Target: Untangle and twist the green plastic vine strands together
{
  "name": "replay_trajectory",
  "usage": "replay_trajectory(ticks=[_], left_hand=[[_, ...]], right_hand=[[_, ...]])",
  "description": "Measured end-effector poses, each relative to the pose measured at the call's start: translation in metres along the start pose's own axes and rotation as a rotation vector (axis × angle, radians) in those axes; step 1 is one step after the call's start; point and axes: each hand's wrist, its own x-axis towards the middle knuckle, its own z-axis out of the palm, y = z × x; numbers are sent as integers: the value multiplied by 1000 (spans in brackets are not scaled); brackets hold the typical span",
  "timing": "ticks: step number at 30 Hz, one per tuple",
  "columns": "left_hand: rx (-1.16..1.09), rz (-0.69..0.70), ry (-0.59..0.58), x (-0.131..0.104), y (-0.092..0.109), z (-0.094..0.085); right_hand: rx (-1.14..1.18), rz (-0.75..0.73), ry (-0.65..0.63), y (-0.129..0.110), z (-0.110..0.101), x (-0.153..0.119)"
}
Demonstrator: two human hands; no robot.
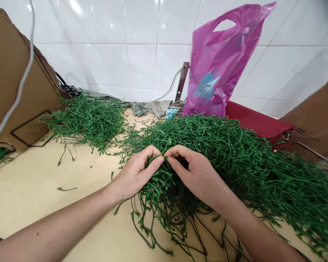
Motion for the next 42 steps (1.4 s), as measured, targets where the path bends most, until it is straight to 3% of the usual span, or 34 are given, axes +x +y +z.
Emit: replay_trajectory(ticks=[8, 15, 22, 25, 30, 34, 39, 42], left_hand=[[48, 80, 0, 0, 1, 1], [51, 53, -17, 0, -1, 0], [-59, 40, -129, 4, -1, -3], [-203, 40, -168, 5, 2, -4], [-419, 14, -172, -1, 18, -12], [-464, 8, -58, -1, 20, -14], [-433, -82, 82, 4, 2, -9], [-462, -39, 108, 6, 0, -8]], right_hand=[[83, 56, -74, 3, 7, -2], [-268, -36, -50, 3, 11, -6], [-557, -258, -37, 4, 21, -9], [-411, -276, -31, 1, 21, -5], [220, -93, -135, 3, 3, 4], [344, -80, -22, 11, -12, 8], [-80, -112, 265, 7, -10, 6], [-189, -214, 374, -3, -6, 1]])
